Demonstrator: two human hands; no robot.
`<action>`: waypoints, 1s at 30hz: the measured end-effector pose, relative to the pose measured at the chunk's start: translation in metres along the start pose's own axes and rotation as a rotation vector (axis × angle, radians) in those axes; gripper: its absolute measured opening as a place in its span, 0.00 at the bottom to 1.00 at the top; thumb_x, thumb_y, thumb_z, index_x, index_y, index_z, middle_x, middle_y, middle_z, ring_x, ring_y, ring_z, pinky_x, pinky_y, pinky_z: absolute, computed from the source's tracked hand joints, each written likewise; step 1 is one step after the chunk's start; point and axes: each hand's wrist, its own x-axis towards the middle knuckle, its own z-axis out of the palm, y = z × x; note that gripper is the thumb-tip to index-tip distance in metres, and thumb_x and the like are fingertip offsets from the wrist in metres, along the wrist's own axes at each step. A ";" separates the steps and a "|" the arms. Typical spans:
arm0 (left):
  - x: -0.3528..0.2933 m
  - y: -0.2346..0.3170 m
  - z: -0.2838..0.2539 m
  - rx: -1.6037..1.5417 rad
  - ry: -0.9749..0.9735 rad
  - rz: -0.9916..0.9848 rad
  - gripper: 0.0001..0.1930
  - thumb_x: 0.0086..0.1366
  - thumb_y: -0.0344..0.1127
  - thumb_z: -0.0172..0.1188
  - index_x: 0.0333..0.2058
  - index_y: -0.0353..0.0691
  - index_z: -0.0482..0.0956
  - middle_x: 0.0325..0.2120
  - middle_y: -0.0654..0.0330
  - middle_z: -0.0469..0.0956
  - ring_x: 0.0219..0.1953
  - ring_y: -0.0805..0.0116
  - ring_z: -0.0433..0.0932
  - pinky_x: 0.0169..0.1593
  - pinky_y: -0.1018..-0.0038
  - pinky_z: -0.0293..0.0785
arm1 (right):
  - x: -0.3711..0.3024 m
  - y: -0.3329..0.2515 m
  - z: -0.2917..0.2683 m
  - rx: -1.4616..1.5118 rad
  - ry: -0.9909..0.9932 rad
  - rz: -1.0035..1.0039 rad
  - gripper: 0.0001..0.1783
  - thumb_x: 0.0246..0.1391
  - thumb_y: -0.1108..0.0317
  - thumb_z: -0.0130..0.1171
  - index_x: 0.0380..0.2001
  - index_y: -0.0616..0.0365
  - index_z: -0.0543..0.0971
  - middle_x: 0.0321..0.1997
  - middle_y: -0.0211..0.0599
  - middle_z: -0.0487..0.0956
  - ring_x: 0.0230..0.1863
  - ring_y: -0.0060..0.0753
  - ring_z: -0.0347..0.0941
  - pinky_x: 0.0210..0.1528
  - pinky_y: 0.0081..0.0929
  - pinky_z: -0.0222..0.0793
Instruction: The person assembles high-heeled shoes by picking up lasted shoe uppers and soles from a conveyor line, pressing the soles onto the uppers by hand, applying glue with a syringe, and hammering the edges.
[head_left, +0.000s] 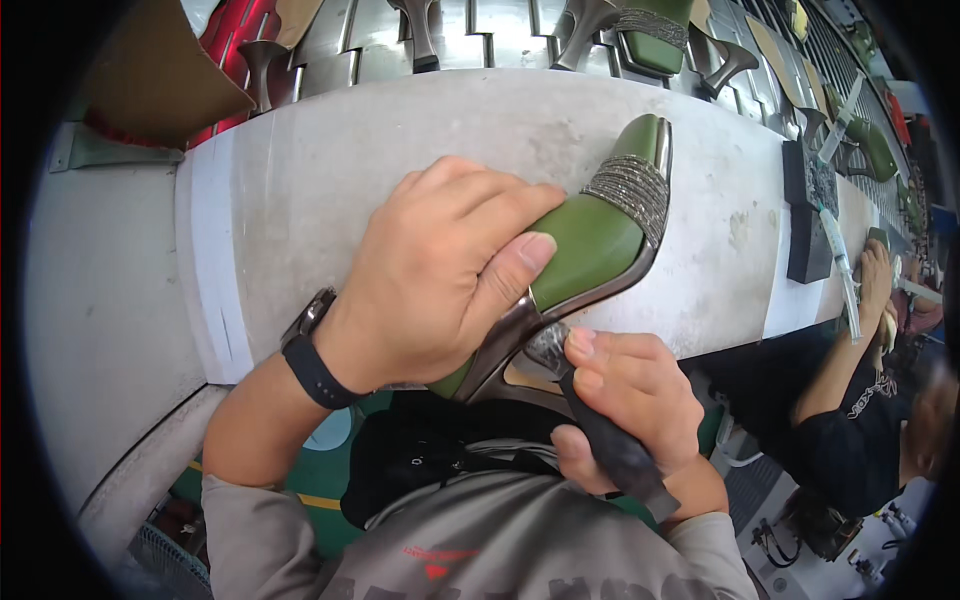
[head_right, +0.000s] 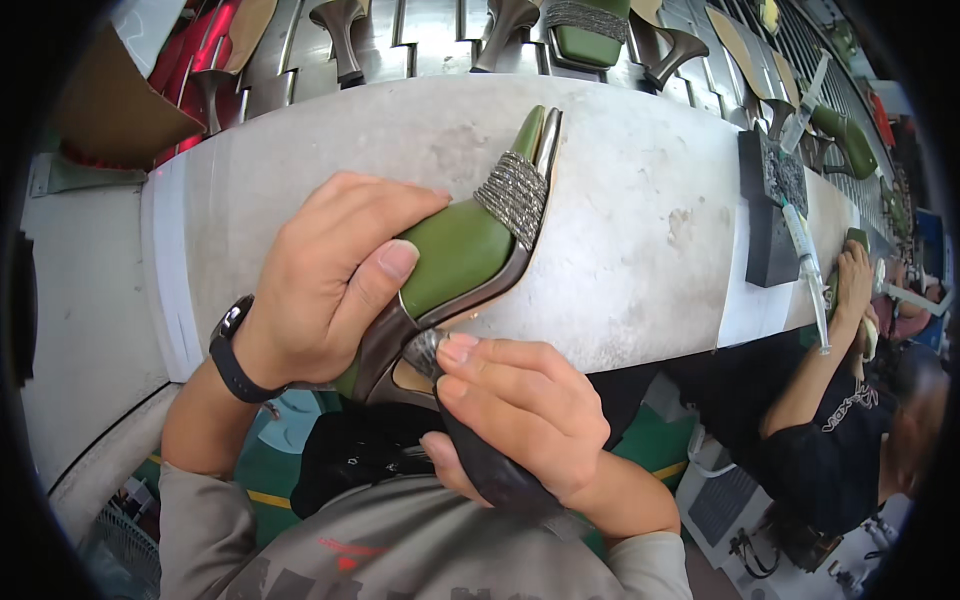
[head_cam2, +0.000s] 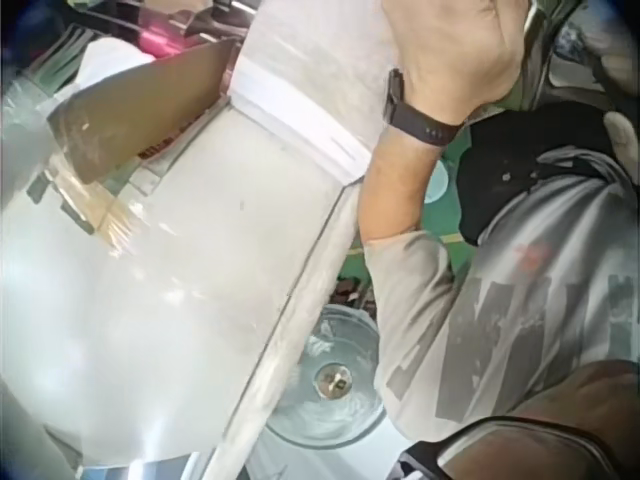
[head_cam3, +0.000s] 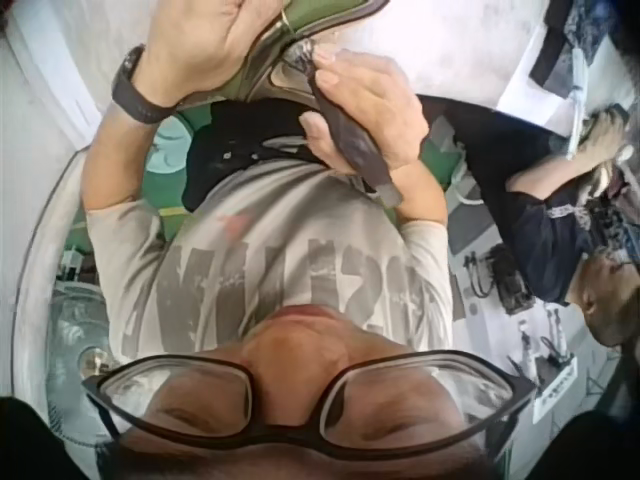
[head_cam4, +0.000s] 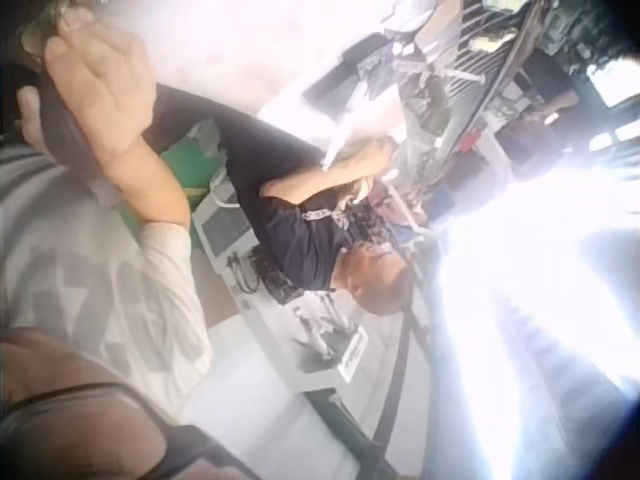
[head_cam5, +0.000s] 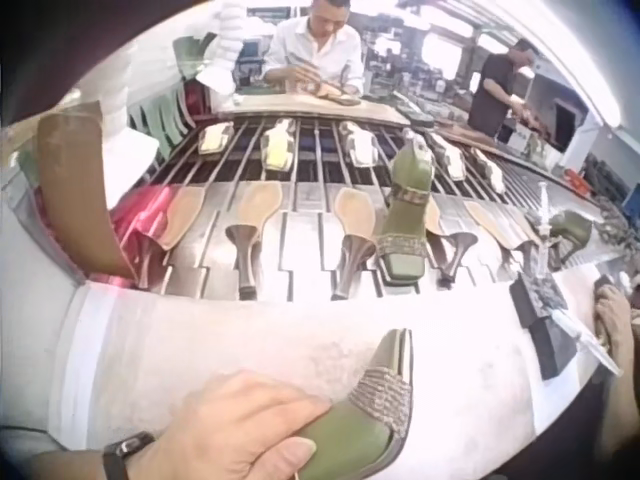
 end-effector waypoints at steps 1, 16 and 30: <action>-0.001 -0.001 0.001 0.024 0.003 0.021 0.17 0.74 0.35 0.55 0.53 0.29 0.81 0.47 0.47 0.83 0.49 0.46 0.79 0.55 0.58 0.74 | 0.003 0.001 -0.001 -0.003 -0.010 0.006 0.23 0.43 0.74 0.77 0.44 0.70 0.82 0.46 0.57 0.86 0.44 0.55 0.86 0.45 0.40 0.85; 0.003 0.008 0.006 0.036 0.100 0.044 0.16 0.73 0.34 0.56 0.52 0.29 0.81 0.45 0.46 0.84 0.46 0.46 0.80 0.51 0.59 0.77 | 0.014 -0.008 0.002 -0.099 -0.038 -0.085 0.23 0.42 0.74 0.77 0.44 0.68 0.84 0.45 0.51 0.86 0.41 0.49 0.85 0.42 0.34 0.86; 0.009 0.010 -0.001 -0.021 0.048 -0.021 0.18 0.78 0.36 0.52 0.55 0.28 0.81 0.48 0.44 0.84 0.49 0.47 0.80 0.56 0.60 0.74 | 0.006 -0.009 0.004 -0.060 0.120 -0.047 0.20 0.41 0.76 0.77 0.41 0.68 0.85 0.45 0.50 0.86 0.46 0.52 0.86 0.49 0.39 0.85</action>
